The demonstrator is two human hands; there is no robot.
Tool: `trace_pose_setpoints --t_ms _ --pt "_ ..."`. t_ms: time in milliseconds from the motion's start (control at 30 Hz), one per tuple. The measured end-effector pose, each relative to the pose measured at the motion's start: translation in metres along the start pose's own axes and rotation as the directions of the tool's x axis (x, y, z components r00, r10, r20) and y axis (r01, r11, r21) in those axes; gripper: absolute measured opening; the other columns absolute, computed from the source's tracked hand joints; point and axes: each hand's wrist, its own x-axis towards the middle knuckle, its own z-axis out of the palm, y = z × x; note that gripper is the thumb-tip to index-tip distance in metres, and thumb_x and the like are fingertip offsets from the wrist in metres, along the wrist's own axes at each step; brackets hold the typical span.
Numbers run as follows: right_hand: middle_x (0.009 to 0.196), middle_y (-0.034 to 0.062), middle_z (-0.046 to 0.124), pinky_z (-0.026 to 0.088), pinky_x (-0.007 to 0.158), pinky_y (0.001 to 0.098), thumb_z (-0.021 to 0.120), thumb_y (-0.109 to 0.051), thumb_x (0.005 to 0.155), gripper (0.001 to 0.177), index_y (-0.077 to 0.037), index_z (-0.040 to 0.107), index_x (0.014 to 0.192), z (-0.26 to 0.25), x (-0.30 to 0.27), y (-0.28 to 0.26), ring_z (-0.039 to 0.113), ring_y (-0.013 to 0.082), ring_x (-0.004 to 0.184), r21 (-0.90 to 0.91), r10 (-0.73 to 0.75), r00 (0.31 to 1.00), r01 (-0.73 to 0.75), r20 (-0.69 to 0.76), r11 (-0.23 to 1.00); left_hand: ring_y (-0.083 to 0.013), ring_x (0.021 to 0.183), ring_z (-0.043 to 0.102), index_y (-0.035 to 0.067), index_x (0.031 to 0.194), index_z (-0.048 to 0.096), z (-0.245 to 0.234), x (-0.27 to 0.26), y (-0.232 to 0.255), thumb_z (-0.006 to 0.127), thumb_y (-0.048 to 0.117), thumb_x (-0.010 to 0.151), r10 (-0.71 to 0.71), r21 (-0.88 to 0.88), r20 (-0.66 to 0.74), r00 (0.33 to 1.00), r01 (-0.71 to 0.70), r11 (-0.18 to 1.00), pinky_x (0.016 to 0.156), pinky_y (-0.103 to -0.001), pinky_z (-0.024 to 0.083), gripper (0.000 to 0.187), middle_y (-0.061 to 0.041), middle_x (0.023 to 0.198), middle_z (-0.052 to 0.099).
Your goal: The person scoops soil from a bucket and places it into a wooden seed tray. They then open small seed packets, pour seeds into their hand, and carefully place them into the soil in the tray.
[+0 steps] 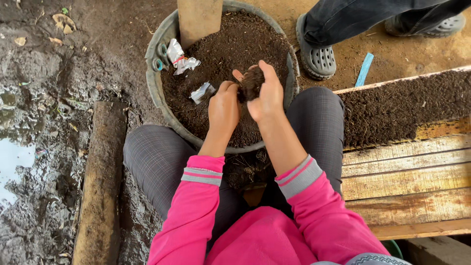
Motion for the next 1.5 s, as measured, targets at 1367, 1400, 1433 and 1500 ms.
trace_pose_setpoints --t_ms 1367,1400,1433,1500 --pt "0.138 0.0249 0.063 0.042 0.104 0.0469 0.055 -0.017 0.083 0.064 0.000 0.062 0.144 -0.425 0.000 -0.357 0.055 0.0433 0.130 -0.902 -0.588 0.775 -0.397 -0.231 -0.170 -0.0317 0.109 0.062 0.010 0.098 0.064 0.142 -0.102 0.280 0.068 0.009 0.079 0.735 -0.501 0.108 0.670 -0.602 0.622 0.081 -0.047 0.052 0.019 -0.009 0.109 0.059" --pt "0.138 0.0249 0.063 0.042 0.104 0.0469 0.055 -0.017 0.083 0.064 0.000 0.062 0.144 -0.387 -0.009 -0.344 0.055 0.0433 0.130 -0.907 -0.568 0.798 -0.372 -0.203 -0.198 -0.0317 0.109 0.062 0.010 0.098 0.064 0.119 -0.083 0.261 0.068 0.009 0.079 0.709 -0.481 0.109 0.697 -0.587 0.651 0.081 -0.047 0.052 0.019 -0.009 0.109 0.059" --pt "0.129 0.0296 0.062 0.046 0.082 0.0544 0.050 -0.016 0.095 0.057 0.004 0.054 0.148 -0.351 -0.020 -0.331 0.057 0.0459 0.108 -0.849 -0.562 0.774 -0.480 -0.292 -0.220 -0.0349 0.111 0.063 0.004 0.099 0.065 0.095 -0.066 0.242 0.065 0.007 0.083 0.681 -0.498 -0.045 0.731 -0.607 0.619 0.086 -0.047 0.054 0.016 -0.015 0.116 0.062" --pt "0.119 0.0345 0.061 0.051 0.060 0.0624 0.045 -0.016 0.106 0.052 0.009 0.047 0.151 -0.301 -0.020 -0.312 0.060 0.0488 0.087 -0.784 -0.562 0.749 -0.563 -0.350 -0.263 -0.0381 0.113 0.064 -0.002 0.100 0.066 0.036 -0.029 0.194 0.062 0.006 0.086 0.621 -0.489 -0.212 0.754 -0.632 0.601 0.092 -0.048 0.055 0.017 -0.021 0.123 0.064"
